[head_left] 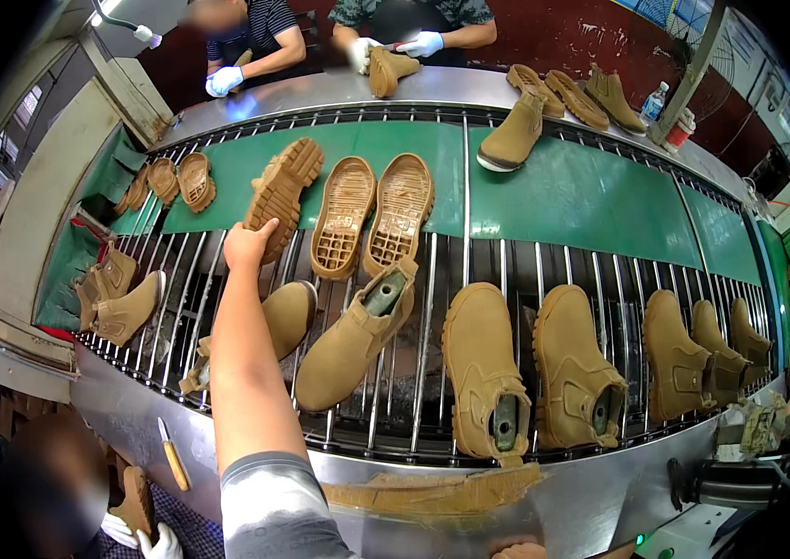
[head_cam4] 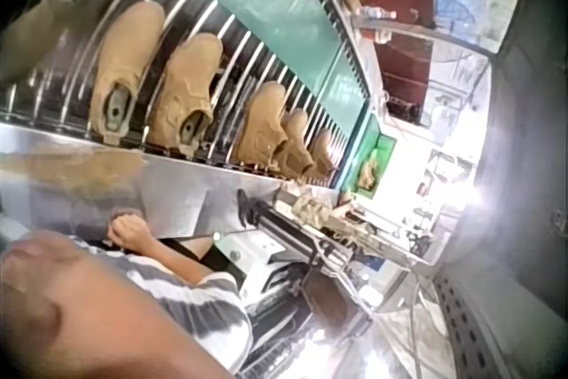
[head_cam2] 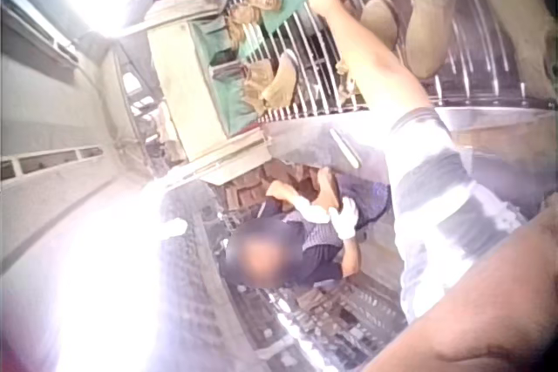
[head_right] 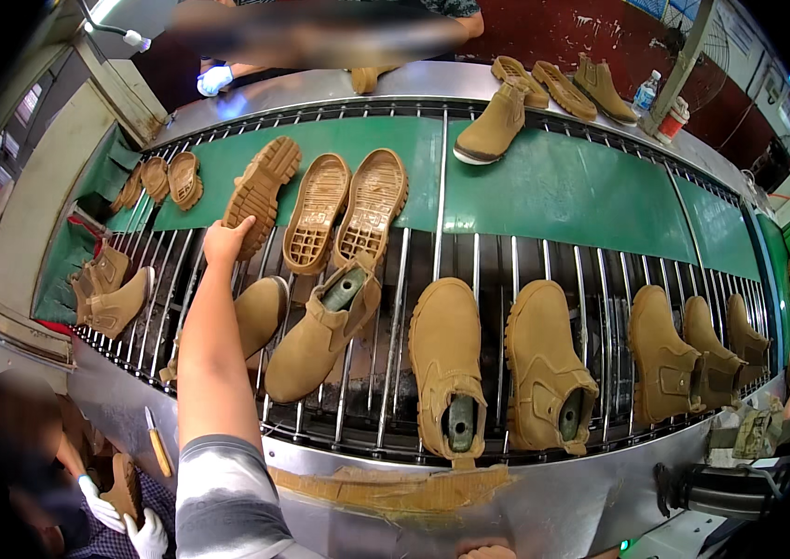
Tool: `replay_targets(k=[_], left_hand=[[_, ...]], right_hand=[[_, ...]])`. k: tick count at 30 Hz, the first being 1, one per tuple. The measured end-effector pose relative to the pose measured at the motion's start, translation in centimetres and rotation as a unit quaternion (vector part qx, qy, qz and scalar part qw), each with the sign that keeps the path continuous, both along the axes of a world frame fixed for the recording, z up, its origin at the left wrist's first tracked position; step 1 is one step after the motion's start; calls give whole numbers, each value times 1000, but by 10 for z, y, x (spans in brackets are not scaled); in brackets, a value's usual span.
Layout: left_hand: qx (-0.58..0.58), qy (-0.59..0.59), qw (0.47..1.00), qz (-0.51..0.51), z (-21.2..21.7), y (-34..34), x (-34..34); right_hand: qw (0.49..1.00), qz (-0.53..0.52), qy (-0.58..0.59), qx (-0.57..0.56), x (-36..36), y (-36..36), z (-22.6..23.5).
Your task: The person picks up shoes from a moving conveyor belt, places them into the compartments of a sole-pressing machine, activates the machine by pressing buttons, and then returns the shoes to the conveyor belt.
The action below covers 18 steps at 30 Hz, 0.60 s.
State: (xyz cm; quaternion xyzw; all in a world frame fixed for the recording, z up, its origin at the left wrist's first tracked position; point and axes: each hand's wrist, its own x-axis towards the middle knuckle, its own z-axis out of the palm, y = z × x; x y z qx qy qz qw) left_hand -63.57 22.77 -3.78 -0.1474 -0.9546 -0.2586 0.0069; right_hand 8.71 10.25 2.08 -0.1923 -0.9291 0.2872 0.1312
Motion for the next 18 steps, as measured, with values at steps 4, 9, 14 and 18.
replay_targets(k=[4,9,14,18], left_hand=[[-62,-19,998,-1,67,3,41],[37,-75,996,-22,161,-60,64],[214,-173,949,-154,248,-134,202],[203,-266,910,-244,314,-187,335]], right_hand=[[997,-57,-15,-49,8,-26,-11],[997,-30,-33,62,24,-25,-23],[986,-163,4,-34,33,-47,-32],[960,-245,133,-23,48,-63,41]])
